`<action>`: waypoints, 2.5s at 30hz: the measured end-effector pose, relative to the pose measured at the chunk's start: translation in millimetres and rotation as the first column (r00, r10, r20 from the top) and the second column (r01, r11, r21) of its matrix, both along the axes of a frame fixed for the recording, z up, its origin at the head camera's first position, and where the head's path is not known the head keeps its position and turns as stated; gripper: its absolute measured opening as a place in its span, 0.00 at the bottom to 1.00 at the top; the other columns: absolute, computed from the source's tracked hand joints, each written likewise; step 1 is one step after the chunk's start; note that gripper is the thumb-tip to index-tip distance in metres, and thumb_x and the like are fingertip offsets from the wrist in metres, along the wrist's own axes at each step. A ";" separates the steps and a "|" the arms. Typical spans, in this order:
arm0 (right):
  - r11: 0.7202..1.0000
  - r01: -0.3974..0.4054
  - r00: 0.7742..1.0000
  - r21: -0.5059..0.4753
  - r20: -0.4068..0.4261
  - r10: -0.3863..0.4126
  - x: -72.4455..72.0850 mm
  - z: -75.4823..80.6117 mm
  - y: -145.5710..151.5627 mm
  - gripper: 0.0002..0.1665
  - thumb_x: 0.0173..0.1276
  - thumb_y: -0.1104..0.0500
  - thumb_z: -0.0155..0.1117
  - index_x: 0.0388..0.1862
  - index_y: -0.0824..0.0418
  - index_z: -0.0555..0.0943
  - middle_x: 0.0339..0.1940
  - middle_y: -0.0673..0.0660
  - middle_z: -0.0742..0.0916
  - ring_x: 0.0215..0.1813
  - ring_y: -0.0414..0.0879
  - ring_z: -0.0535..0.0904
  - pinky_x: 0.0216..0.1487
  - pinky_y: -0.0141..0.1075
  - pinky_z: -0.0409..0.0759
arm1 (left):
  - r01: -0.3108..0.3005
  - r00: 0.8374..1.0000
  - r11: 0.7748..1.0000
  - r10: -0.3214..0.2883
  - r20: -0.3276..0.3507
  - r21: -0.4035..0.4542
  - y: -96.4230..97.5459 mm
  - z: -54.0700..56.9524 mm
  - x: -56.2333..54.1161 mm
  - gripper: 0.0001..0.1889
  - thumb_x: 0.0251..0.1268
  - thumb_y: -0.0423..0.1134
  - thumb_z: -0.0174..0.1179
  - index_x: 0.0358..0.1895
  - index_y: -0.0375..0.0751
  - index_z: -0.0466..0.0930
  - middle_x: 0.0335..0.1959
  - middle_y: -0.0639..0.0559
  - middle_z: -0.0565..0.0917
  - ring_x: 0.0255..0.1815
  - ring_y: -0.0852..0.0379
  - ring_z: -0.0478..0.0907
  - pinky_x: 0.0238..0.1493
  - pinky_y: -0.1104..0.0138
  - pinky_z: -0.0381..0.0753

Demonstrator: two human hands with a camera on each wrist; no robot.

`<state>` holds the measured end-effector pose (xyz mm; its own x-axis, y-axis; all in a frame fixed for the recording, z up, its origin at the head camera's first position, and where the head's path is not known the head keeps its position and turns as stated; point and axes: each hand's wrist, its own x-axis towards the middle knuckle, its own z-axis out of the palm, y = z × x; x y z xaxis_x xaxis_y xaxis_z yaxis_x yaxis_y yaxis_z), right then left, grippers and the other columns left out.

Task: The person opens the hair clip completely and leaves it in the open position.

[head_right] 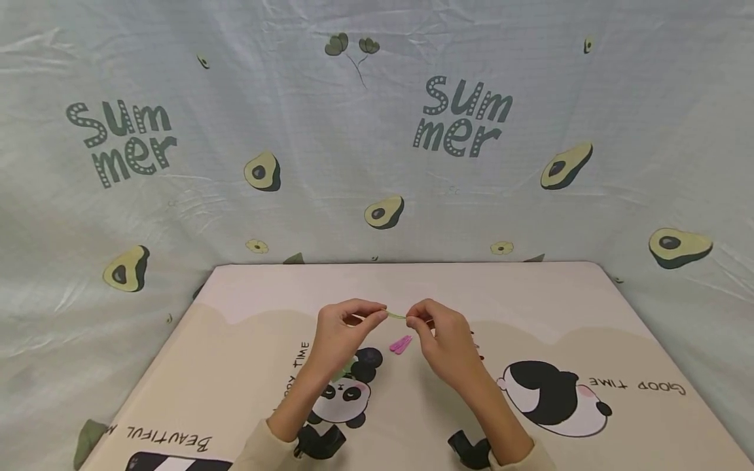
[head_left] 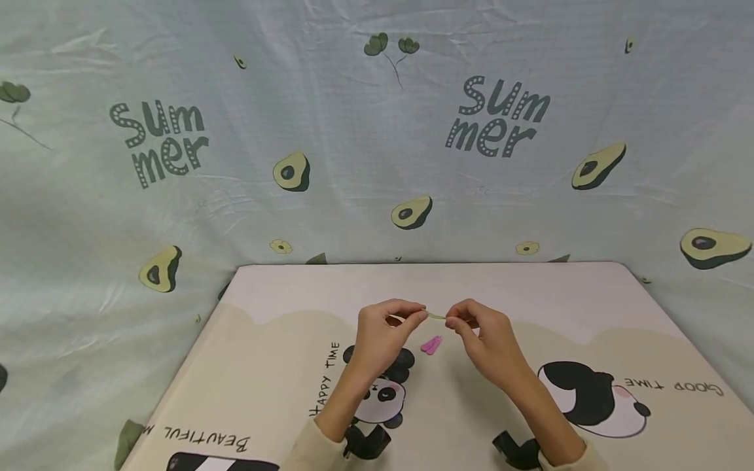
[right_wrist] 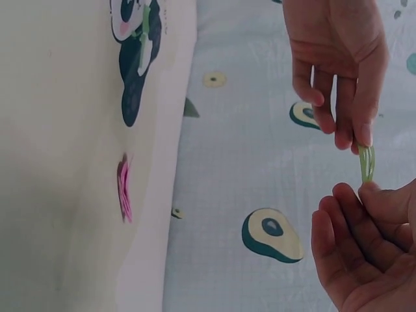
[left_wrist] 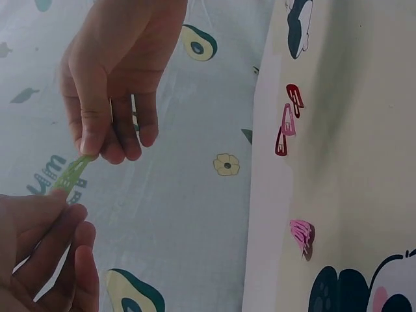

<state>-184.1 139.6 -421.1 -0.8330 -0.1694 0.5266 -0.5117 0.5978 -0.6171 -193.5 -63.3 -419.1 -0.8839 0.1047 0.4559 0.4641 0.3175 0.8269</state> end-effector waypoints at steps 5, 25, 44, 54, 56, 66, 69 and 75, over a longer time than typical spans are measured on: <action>1.000 -0.012 1.000 -0.021 0.017 0.012 0.8 0.8 1.8 0.04 0.69 0.65 0.70 0.40 0.59 0.83 0.31 0.49 0.90 0.34 0.44 0.86 0.33 0.30 0.82 | 0.017 1.000 0.999 -0.017 -0.017 -0.028 -1.9 1.0 0.0 0.05 0.65 0.40 0.71 0.41 0.46 0.93 0.36 0.55 0.92 0.37 0.59 0.85 0.39 0.72 0.85; 0.998 -0.044 0.998 -0.037 0.033 0.045 5.4 1.3 1.3 0.05 0.69 0.65 0.70 0.41 0.58 0.83 0.33 0.51 0.90 0.36 0.42 0.86 0.37 0.30 0.84 | 0.072 0.992 0.994 -0.080 -0.093 -0.086 -11.2 -4.5 5.7 0.04 0.66 0.37 0.71 0.41 0.44 0.92 0.36 0.54 0.92 0.33 0.65 0.84 0.37 0.67 0.88; 0.992 -0.095 0.995 -0.082 0.018 0.097 6.5 0.9 3.1 0.05 0.69 0.66 0.70 0.40 0.58 0.84 0.32 0.50 0.90 0.34 0.40 0.86 0.38 0.29 0.85 | 0.054 0.972 0.995 -0.072 -0.225 -0.088 -12.7 -6.4 10.8 0.05 0.65 0.38 0.72 0.41 0.43 0.91 0.34 0.54 0.91 0.32 0.65 0.84 0.35 0.70 0.87; 0.993 -0.083 0.993 -0.088 -0.095 0.075 3.9 -1.6 -1.2 0.09 0.64 0.68 0.74 0.39 0.57 0.85 0.33 0.46 0.90 0.35 0.35 0.85 0.41 0.28 0.87 | 0.024 0.953 0.995 -0.053 -0.298 -0.101 -13.2 -6.9 8.0 0.04 0.65 0.36 0.71 0.40 0.42 0.91 0.33 0.53 0.91 0.30 0.64 0.83 0.33 0.72 0.86; 0.994 -0.074 0.993 -0.084 -0.093 0.066 4.1 -2.5 -2.3 0.10 0.63 0.69 0.75 0.39 0.56 0.85 0.32 0.46 0.89 0.35 0.33 0.84 0.41 0.28 0.87 | 0.024 0.955 0.995 -0.051 -0.293 -0.095 -13.7 -7.3 8.9 0.04 0.65 0.37 0.71 0.40 0.43 0.91 0.33 0.53 0.91 0.30 0.64 0.84 0.33 0.71 0.87; 0.996 -0.060 0.994 -0.071 -0.093 0.054 3.9 -3.1 -2.5 0.11 0.61 0.69 0.76 0.38 0.57 0.85 0.32 0.45 0.89 0.34 0.33 0.84 0.40 0.29 0.87 | 0.032 0.964 0.997 -0.050 -0.263 -0.074 -14.4 -8.9 11.7 0.04 0.66 0.38 0.71 0.40 0.44 0.91 0.34 0.54 0.91 0.32 0.64 0.84 0.34 0.71 0.87; 0.996 -0.054 0.994 -0.069 -0.099 0.048 3.9 -2.6 -2.0 0.11 0.61 0.69 0.76 0.38 0.57 0.85 0.32 0.45 0.89 0.34 0.33 0.83 0.39 0.32 0.88 | 0.031 0.962 0.996 -0.052 -0.269 -0.079 -13.9 -8.8 11.3 0.04 0.66 0.38 0.71 0.40 0.44 0.91 0.34 0.54 0.91 0.32 0.64 0.84 0.34 0.71 0.87; 0.997 -0.055 0.989 -0.055 -0.138 0.047 3.4 -3.5 -1.7 0.12 0.60 0.69 0.77 0.37 0.56 0.85 0.31 0.45 0.89 0.33 0.33 0.83 0.37 0.31 0.87 | 0.019 0.952 0.995 -0.047 -0.301 -0.094 -13.5 -10.3 10.4 0.03 0.65 0.36 0.71 0.39 0.43 0.90 0.33 0.54 0.91 0.30 0.65 0.84 0.32 0.73 0.86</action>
